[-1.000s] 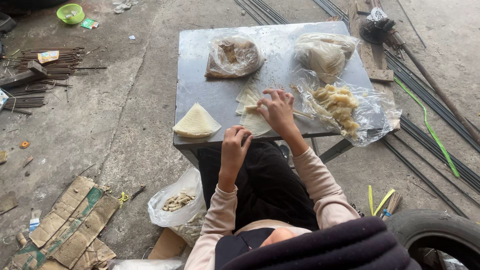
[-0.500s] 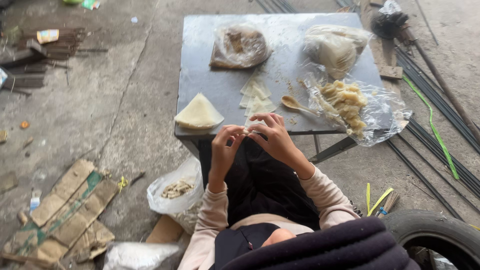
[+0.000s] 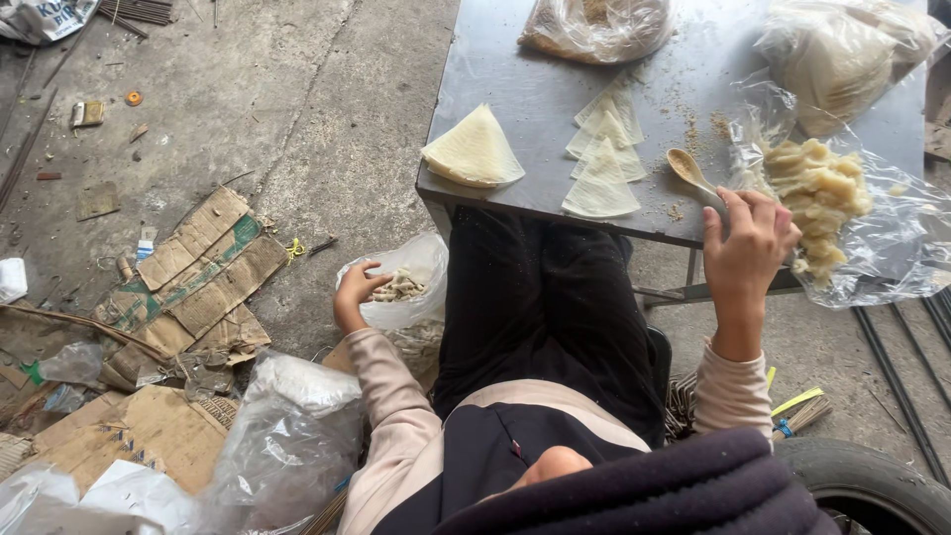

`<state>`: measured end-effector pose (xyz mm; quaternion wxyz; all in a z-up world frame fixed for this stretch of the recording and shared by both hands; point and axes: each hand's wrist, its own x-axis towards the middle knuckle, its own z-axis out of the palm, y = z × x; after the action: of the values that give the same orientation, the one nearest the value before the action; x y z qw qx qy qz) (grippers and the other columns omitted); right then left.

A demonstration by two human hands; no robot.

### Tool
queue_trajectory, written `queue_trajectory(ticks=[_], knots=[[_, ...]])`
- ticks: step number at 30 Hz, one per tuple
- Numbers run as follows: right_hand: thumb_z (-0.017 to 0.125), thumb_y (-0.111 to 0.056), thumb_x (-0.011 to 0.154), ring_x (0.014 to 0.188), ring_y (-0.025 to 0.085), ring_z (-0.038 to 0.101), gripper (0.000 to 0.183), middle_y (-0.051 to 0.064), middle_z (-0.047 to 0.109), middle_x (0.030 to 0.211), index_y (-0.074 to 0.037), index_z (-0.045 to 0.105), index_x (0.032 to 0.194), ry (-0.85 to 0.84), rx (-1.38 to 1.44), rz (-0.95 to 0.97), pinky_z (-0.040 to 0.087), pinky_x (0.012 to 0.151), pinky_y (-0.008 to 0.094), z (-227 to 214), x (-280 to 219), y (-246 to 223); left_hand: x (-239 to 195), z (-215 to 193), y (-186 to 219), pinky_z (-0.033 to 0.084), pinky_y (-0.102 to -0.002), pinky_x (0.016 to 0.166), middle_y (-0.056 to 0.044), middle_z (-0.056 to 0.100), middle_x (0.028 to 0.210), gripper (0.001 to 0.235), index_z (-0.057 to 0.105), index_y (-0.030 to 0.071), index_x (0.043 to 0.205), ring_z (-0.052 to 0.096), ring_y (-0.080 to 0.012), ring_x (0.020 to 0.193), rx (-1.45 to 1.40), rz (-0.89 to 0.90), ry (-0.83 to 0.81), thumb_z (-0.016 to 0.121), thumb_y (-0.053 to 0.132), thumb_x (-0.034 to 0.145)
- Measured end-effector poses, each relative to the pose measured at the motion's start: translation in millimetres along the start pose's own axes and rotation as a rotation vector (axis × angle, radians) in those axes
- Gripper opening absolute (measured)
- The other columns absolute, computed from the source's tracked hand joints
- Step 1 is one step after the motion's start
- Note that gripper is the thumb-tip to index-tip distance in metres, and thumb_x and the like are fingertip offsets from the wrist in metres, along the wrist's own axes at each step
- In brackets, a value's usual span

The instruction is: The person sits at a metal table outdoors and assembles dumplings by hand. They place a filling onto thin triangular wrappers, fold them into a cone shape, and set the finished dumplings aside.

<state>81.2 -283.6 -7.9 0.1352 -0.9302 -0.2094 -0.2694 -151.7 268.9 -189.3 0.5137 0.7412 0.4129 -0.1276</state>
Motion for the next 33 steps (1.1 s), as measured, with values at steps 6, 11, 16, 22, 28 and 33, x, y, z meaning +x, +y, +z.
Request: queue_trajectory(ticks=[6,11,16,22,28,33], knots=[[0.076,-0.032,0.105,0.124,0.025,0.052,0.021,0.003,0.067,0.123,-0.016,0.076,0.118,-0.031,-0.096,-0.02,0.032,0.109,0.043,12,14,-2,-26,15,53,0.058,-0.035,0.078,-0.016,0.078,0.103,0.04,0.071,0.006,0.124,0.075,-0.0215,0.086,0.168,0.272,0.121,0.079,0.023,0.089],[0.077,-0.034,0.105,0.114,0.024,0.059,0.018,0.005,0.071,0.117,-0.017,0.074,0.105,-0.027,-0.128,-0.052,0.034,0.101,0.042,6,36,-2,-117,66,155,0.059,-0.032,0.071,-0.005,0.077,0.105,0.019,0.076,0.011,0.112,0.073,-0.0168,0.08,0.084,0.891,0.004,0.072,0.018,0.094],[0.068,-0.027,0.111,0.087,0.021,0.065,0.014,0.005,0.075,0.102,-0.014,0.071,0.113,-0.172,0.037,0.02,0.044,0.083,0.039,-26,62,-26,-173,103,234,0.054,-0.038,0.084,-0.002,0.07,0.098,0.011,0.075,0.012,0.102,0.067,-0.0222,0.095,0.138,1.472,0.185,0.077,0.016,0.092],[0.06,-0.018,0.112,0.088,0.027,0.066,0.015,0.013,0.068,0.095,-0.008,0.07,0.107,-0.032,0.2,-0.143,0.052,0.072,0.041,-23,142,-50,-154,132,285,0.051,-0.039,0.087,-0.002,0.067,0.109,0.021,0.076,0.013,0.105,0.063,-0.0222,0.103,0.265,1.508,0.239,0.081,0.02,0.086],[0.056,-0.009,0.107,0.089,0.023,0.068,0.015,0.01,0.072,0.098,-0.007,0.071,0.108,0.173,0.229,-0.326,0.055,0.078,0.037,74,249,-64,-120,142,296,0.052,-0.036,0.083,0.003,0.068,0.094,0.017,0.078,0.019,0.094,0.064,-0.019,0.093,0.266,1.406,0.129,0.084,0.028,0.08],[0.067,-0.01,0.089,0.077,0.021,0.063,0.005,0.009,0.07,0.084,-0.007,0.071,0.087,0.16,-0.245,-0.357,0.051,0.074,0.037,147,295,-94,-118,146,294,0.052,-0.034,0.076,0.006,0.065,0.08,0.018,0.08,0.023,0.092,0.062,-0.014,0.08,0.296,1.321,0.128,0.084,0.033,0.078]])
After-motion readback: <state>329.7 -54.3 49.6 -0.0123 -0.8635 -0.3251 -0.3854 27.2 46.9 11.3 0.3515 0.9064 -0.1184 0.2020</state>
